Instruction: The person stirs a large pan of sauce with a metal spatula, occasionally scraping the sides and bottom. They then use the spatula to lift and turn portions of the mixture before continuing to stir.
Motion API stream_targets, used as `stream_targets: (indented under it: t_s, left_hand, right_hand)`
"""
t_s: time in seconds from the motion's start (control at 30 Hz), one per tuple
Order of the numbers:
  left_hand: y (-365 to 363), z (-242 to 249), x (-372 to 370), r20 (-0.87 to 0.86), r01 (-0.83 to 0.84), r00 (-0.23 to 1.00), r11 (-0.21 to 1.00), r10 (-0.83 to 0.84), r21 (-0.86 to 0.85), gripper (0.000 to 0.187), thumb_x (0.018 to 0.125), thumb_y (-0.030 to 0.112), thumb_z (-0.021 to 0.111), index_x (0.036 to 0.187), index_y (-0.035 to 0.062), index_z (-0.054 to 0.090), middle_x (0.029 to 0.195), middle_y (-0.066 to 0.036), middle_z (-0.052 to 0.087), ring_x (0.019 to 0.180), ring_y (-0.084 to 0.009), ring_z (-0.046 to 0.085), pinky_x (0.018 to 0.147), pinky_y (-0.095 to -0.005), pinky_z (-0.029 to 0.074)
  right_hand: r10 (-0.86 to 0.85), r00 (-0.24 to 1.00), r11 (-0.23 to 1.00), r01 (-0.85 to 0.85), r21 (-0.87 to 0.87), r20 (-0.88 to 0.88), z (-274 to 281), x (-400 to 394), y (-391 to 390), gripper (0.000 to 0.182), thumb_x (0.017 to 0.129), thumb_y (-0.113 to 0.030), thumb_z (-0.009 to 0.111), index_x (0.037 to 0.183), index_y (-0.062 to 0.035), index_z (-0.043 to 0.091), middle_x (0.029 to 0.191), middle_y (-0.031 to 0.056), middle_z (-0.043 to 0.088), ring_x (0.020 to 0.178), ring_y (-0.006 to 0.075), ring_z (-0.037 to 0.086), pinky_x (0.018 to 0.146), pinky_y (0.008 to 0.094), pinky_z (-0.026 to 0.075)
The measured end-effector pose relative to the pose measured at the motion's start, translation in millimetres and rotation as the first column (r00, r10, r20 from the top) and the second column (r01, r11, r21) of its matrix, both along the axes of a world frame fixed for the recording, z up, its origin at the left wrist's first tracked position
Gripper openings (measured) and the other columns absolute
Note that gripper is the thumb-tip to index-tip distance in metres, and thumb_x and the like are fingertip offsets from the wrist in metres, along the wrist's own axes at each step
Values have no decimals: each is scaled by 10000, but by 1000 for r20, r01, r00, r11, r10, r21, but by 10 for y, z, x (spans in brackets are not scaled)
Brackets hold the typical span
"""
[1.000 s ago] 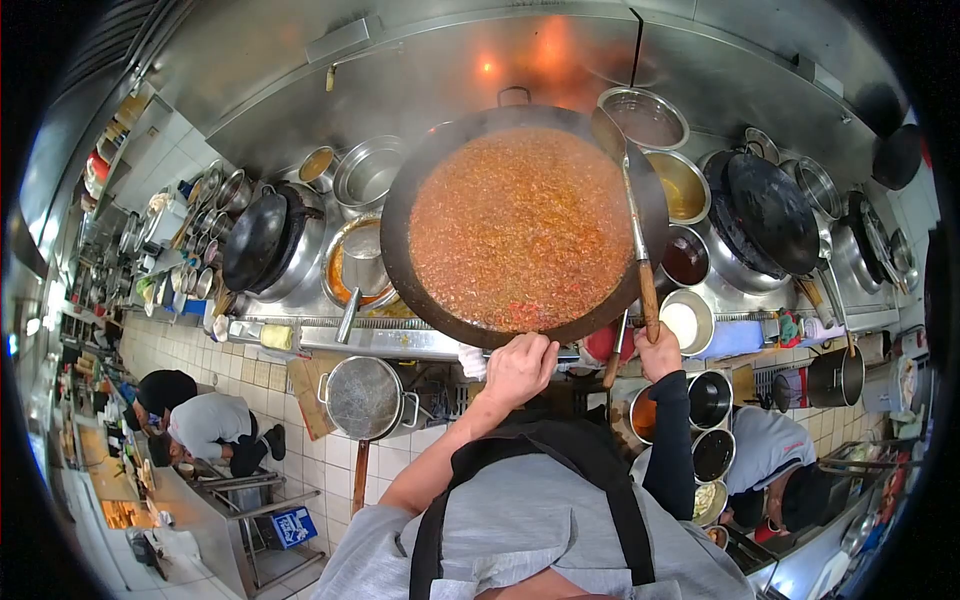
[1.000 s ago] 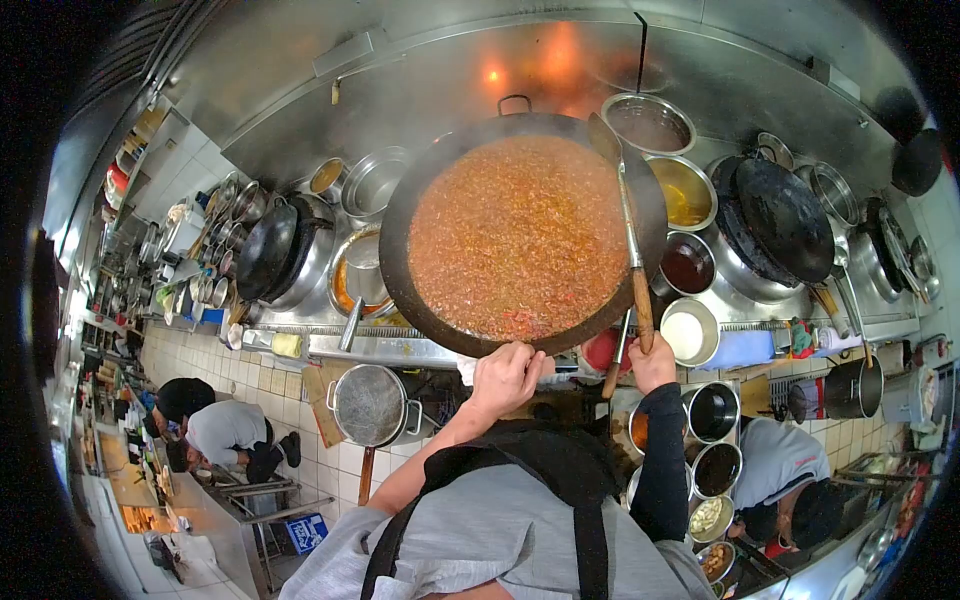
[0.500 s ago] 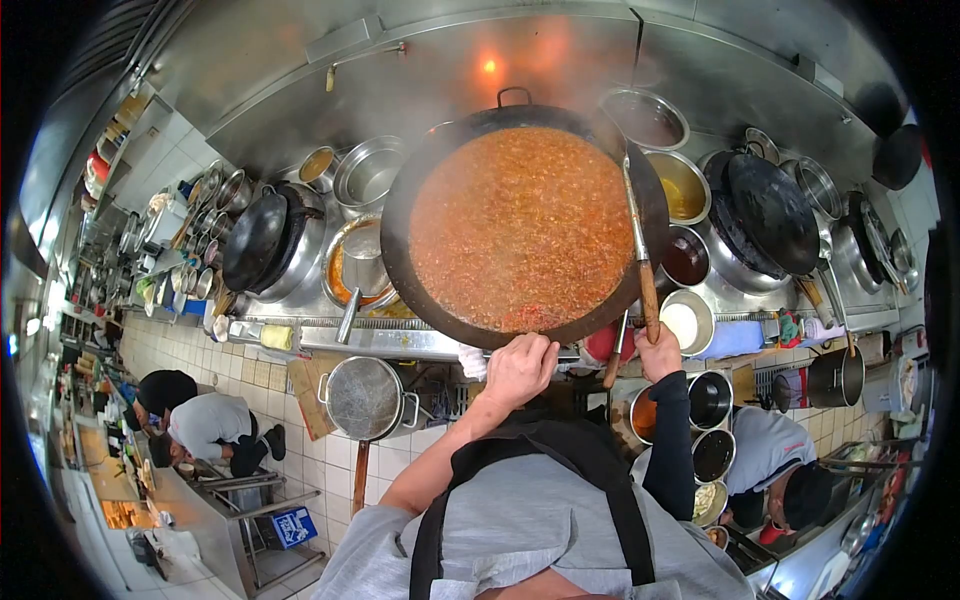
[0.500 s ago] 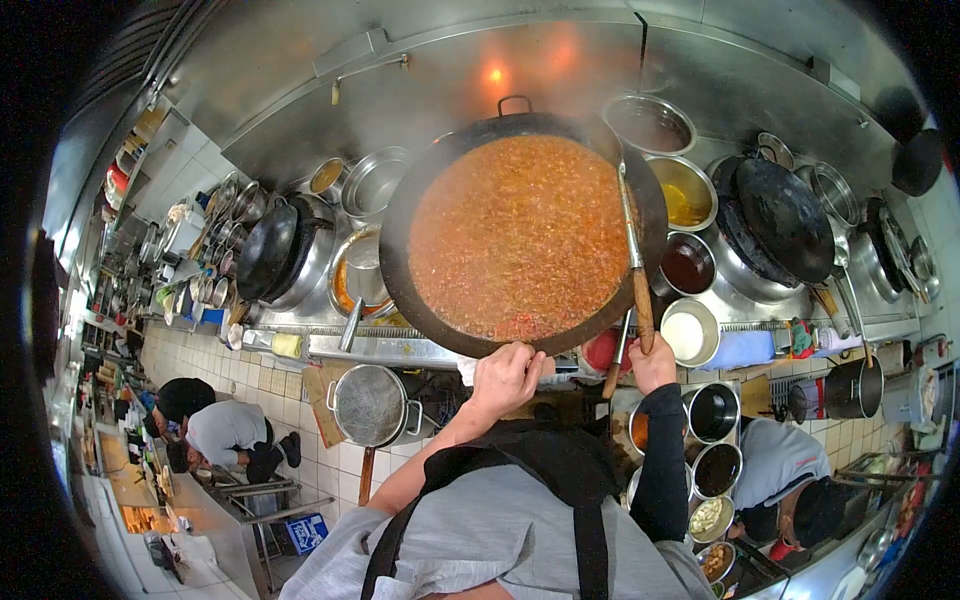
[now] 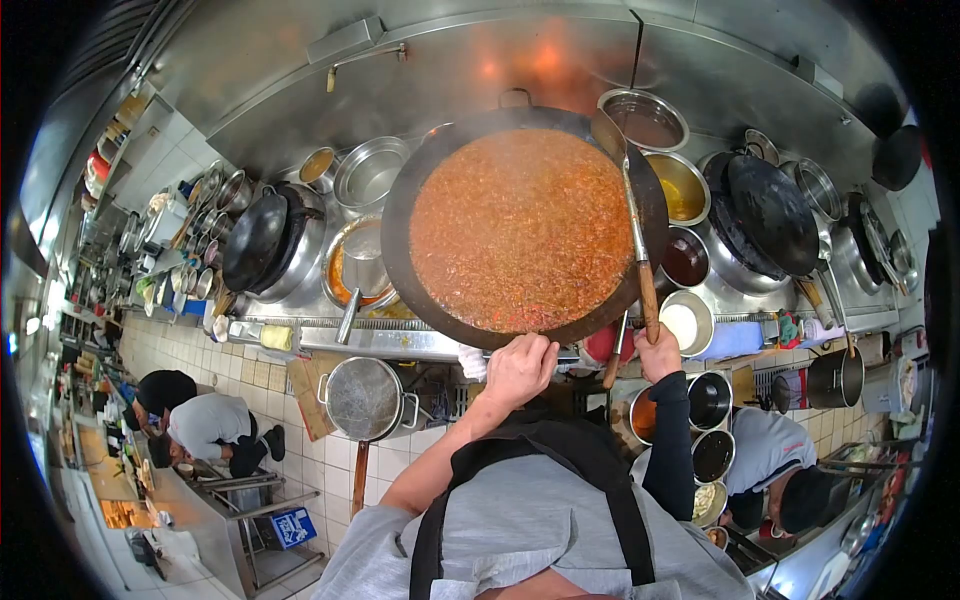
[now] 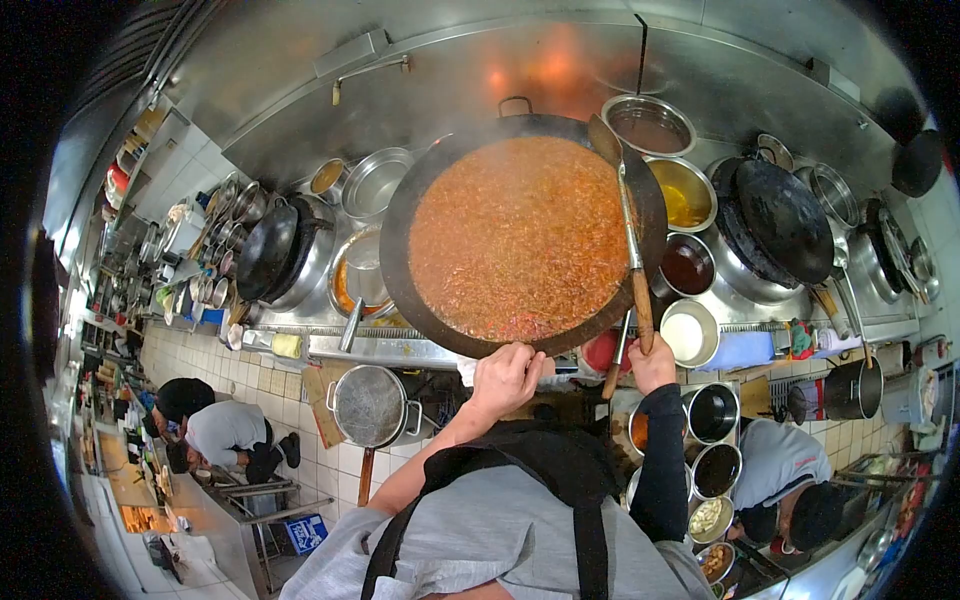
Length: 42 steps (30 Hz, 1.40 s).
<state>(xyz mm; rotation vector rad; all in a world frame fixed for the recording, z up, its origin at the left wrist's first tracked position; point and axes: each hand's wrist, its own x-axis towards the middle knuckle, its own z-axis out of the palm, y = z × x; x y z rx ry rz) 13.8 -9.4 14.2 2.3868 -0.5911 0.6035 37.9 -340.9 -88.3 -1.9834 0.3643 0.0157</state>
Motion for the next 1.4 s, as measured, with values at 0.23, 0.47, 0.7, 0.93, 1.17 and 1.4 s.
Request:
stream_targets:
  t_s: [0.23, 0.47, 0.7, 0.93, 1.17, 1.4]
  left_hand:
    - [-6, -28, 0, -4, -11, 1000, 1000, 11, -3, 249, 1058, 198, 787, 896, 83, 636, 803, -117, 671, 760, -351, 741, 641, -498, 591]
    - [-11, -35, 2, 6, -9, 1000, 1000, 9, -13, 250, 1055, 190, 789, 897, 79, 631, 798, -123, 667, 754, -355, 738, 646, -503, 590]
    - [-12, -19, 4, 9, -14, 1000, 1000, 14, -1, 261, 1045, 177, 795, 881, 82, 615, 782, -120, 646, 734, -352, 725, 628, -500, 579]
    - [-16, -12, 2, 14, -20, 1000, 1000, 20, 8, 261, 1043, 177, 797, 881, 84, 615, 781, -119, 643, 724, -351, 720, 617, -498, 575]
    - [-23, -6, -3, 11, -26, 1000, 999, 26, 23, 247, 1043, 178, 796, 896, 80, 623, 790, -117, 650, 738, -349, 728, 635, -493, 583]
    - [-26, -22, -17, -4, -36, 999, 999, 36, 24, 243, 1038, 176, 800, 895, 79, 629, 794, -118, 656, 748, -352, 736, 641, -495, 587]
  right_hand:
    - [-2, 1000, 1000, 2, -1, -5, 21, -6, 6, 124, 975, -111, 768, 1020, -7, 715, 843, 130, 720, 778, 255, 701, 781, 416, 596]
    - [11, 1000, 1000, -10, -6, 12, 17, -6, -2, 128, 974, -107, 766, 1022, -2, 713, 847, 136, 723, 783, 259, 705, 784, 416, 596]
    - [-1, 1000, 1000, 1, -11, -3, 80, -10, 22, 124, 970, -104, 766, 1019, -2, 714, 851, 146, 731, 790, 271, 717, 786, 424, 597]
    - [15, 1000, 999, -14, -45, 23, 78, -15, 10, 136, 977, -120, 771, 1020, -4, 715, 854, 156, 737, 785, 289, 723, 782, 430, 598]
    - [55, 989, 997, -46, -69, 136, -137, 4, -51, 108, 1048, -145, 751, 1035, -77, 668, 719, 18, 601, 503, 140, 543, 472, 355, 442]
    - [15, 1000, 999, -15, -39, 0, 104, -17, 0, 141, 983, -115, 788, 1038, -8, 714, 867, 154, 734, 801, 285, 719, 793, 429, 595]
